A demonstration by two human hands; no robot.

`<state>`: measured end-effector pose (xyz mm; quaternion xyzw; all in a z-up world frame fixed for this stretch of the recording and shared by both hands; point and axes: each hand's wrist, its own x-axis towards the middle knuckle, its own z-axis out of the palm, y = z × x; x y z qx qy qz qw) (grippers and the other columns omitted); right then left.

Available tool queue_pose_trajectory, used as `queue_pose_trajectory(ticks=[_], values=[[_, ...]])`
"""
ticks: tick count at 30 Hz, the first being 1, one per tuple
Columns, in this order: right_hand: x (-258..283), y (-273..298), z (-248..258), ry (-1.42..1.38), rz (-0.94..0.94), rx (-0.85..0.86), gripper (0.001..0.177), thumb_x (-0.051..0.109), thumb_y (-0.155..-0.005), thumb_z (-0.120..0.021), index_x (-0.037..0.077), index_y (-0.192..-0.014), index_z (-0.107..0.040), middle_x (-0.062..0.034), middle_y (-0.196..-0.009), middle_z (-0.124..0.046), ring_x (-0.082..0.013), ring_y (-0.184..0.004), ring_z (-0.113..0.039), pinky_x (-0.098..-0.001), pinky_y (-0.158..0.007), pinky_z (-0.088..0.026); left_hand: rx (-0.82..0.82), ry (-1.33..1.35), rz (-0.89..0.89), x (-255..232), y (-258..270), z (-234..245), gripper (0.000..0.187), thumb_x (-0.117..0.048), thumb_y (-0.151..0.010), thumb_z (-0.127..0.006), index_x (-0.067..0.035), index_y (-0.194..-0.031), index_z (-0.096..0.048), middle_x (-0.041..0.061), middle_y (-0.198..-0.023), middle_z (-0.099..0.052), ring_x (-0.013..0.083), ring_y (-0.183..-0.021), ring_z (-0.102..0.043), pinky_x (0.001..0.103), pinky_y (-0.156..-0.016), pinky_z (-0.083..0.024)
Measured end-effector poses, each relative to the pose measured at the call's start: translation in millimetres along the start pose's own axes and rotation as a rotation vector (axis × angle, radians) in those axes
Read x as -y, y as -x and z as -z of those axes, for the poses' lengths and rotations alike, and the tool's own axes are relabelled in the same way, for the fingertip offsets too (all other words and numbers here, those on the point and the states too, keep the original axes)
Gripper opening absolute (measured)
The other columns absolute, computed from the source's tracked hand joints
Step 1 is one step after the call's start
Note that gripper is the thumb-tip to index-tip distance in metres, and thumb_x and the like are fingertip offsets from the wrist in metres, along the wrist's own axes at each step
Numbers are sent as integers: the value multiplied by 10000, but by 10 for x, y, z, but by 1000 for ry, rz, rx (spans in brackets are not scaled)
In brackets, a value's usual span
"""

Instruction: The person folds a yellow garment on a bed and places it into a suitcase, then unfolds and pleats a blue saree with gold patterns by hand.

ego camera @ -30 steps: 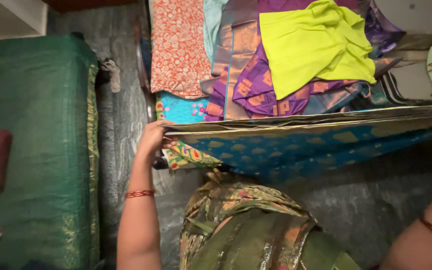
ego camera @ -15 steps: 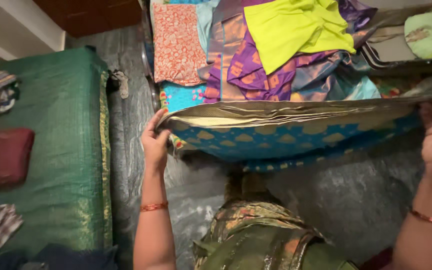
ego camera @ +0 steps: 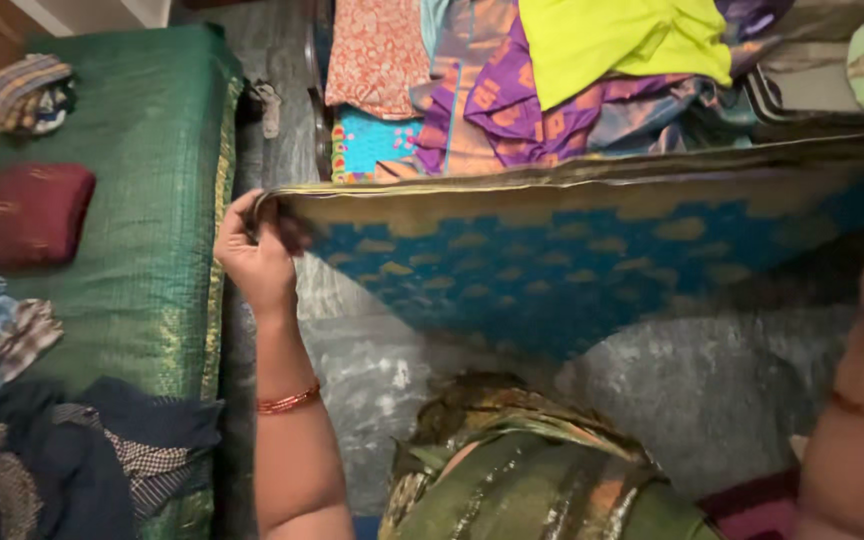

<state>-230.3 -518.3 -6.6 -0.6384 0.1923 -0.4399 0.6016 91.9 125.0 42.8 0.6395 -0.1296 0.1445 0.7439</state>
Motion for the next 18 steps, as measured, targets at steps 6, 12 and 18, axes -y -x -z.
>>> queue_pose_trajectory(ticks=[6, 12, 18], values=[[-130, 205, 12, 124, 21, 22, 149, 204, -1304, -433, 67, -1353, -401, -130, -1132, -608, -259, -888, -694, -387, -800, -600, -65, 17, 334, 139, 377, -150, 121, -128, -1097, -567, -58, -1153, -648, 59, -749, -634, 135, -559, -633, 290, -508, -525], [-178, 468, -136, 30, -125, -108, 152, 186, -1228, -433, 100, -1355, -426, -104, -1219, -611, -234, -854, -711, -380, -735, -638, -223, 322, 380, 530, 734, -237, 120, -151, -1098, -521, -83, -1192, -549, 99, -928, -725, 210, -776, -743, 369, -698, -643], [-91, 364, 12, -118, -42, -54, 116, 139, -1232, -466, 98, -1340, -470, -69, -1235, -595, -218, -1070, -670, -443, -951, -629, -273, 522, 391, 293, 826, -363, 120, -193, -1138, -464, -109, -1209, -513, 132, -1012, -723, 233, -833, -736, 369, -751, -622]])
